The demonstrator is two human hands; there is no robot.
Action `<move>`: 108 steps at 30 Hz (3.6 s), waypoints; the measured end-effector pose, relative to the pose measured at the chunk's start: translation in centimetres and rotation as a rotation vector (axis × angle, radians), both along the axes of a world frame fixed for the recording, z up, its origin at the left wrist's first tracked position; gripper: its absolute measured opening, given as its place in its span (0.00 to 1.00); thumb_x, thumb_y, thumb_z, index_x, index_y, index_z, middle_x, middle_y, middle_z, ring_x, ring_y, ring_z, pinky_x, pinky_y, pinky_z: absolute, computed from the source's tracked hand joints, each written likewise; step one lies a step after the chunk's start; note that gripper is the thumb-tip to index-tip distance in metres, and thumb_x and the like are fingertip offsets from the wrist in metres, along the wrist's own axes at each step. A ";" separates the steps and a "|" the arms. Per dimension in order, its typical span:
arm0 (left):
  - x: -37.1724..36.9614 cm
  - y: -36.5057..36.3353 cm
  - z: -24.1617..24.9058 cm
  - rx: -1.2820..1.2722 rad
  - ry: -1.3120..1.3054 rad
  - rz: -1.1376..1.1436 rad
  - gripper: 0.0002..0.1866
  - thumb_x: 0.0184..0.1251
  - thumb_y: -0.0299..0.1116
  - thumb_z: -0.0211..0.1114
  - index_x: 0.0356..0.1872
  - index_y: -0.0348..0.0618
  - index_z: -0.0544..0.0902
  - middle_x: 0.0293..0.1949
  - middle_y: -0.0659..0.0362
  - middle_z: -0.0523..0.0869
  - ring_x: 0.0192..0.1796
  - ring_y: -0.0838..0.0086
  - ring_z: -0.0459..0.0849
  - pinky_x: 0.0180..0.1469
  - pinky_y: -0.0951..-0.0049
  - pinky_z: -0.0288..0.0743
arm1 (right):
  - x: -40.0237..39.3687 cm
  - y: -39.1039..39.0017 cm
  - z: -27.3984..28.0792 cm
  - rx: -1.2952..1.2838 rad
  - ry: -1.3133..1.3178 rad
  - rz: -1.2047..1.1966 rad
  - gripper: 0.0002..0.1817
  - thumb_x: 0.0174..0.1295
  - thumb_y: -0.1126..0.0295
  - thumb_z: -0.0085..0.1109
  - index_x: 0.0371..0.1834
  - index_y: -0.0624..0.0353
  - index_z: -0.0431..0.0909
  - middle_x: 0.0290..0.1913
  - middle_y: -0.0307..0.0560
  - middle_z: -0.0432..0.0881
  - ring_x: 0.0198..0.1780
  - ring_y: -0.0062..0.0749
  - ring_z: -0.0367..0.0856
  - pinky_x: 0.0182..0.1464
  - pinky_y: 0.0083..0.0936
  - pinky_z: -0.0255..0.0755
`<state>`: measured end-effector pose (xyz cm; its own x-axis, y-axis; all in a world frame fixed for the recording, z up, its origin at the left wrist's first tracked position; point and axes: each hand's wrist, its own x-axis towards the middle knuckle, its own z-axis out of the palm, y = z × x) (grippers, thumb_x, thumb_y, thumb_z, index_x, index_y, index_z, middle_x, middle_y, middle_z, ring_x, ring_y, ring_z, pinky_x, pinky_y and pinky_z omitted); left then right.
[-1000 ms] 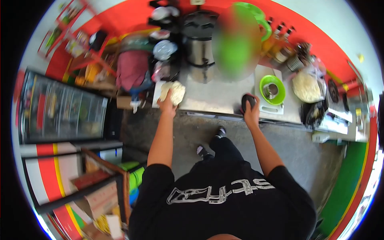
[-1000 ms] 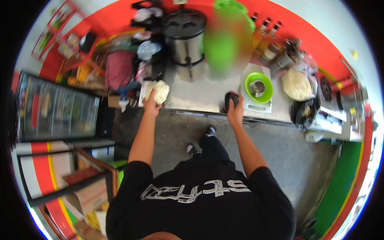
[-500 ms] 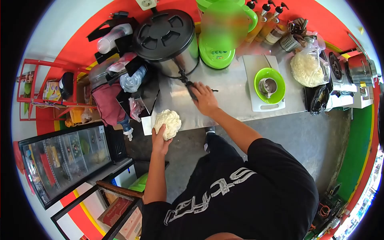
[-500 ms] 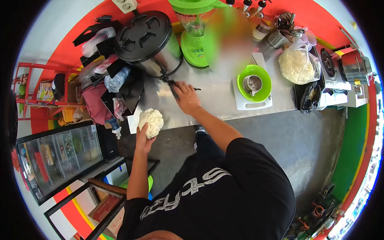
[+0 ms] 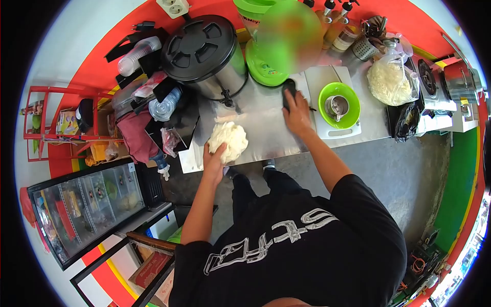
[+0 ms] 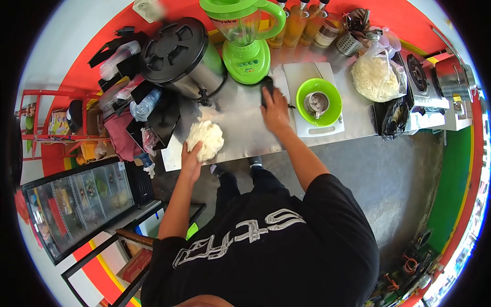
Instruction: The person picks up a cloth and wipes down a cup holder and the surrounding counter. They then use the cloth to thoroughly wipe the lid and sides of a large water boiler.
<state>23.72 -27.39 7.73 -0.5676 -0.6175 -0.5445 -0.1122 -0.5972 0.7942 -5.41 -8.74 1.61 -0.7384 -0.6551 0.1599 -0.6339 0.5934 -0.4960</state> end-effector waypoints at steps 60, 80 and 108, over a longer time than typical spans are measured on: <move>9.6 -12.7 6.6 -0.445 0.390 -0.891 0.35 0.69 0.29 0.79 0.75 0.40 0.74 0.54 0.58 0.87 0.53 0.76 0.85 0.61 0.73 0.78 | 23.3 -8.6 19.7 -0.282 -0.691 0.115 0.16 0.67 0.79 0.70 0.57 0.64 0.84 0.46 0.40 0.86 0.51 0.23 0.82 0.55 0.26 0.77; 10.0 -13.5 -5.0 -0.747 -0.047 -0.893 0.26 0.68 0.34 0.76 0.67 0.42 0.83 0.61 0.45 0.87 0.57 0.55 0.88 0.59 0.57 0.84 | 24.8 -13.1 0.9 0.002 -0.102 -0.374 0.52 0.67 0.45 0.70 0.85 0.66 0.58 0.87 0.73 0.53 0.87 0.72 0.49 0.84 0.63 0.48; 14.3 -17.4 -4.2 -0.897 -0.591 -0.693 0.64 0.53 0.37 0.86 0.88 0.62 0.51 0.59 0.39 0.90 0.61 0.39 0.88 0.64 0.47 0.81 | 19.8 -16.5 4.2 -0.371 -0.296 0.020 0.26 0.66 0.77 0.63 0.69 0.64 0.80 0.66 0.65 0.85 0.65 0.60 0.85 0.63 0.43 0.81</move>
<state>38.06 -44.79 3.50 -0.7317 -0.5717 -0.3711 -0.6564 0.4446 0.6095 14.41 -25.25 5.81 -0.7754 -0.6082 0.1698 -0.4425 0.3315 -0.8333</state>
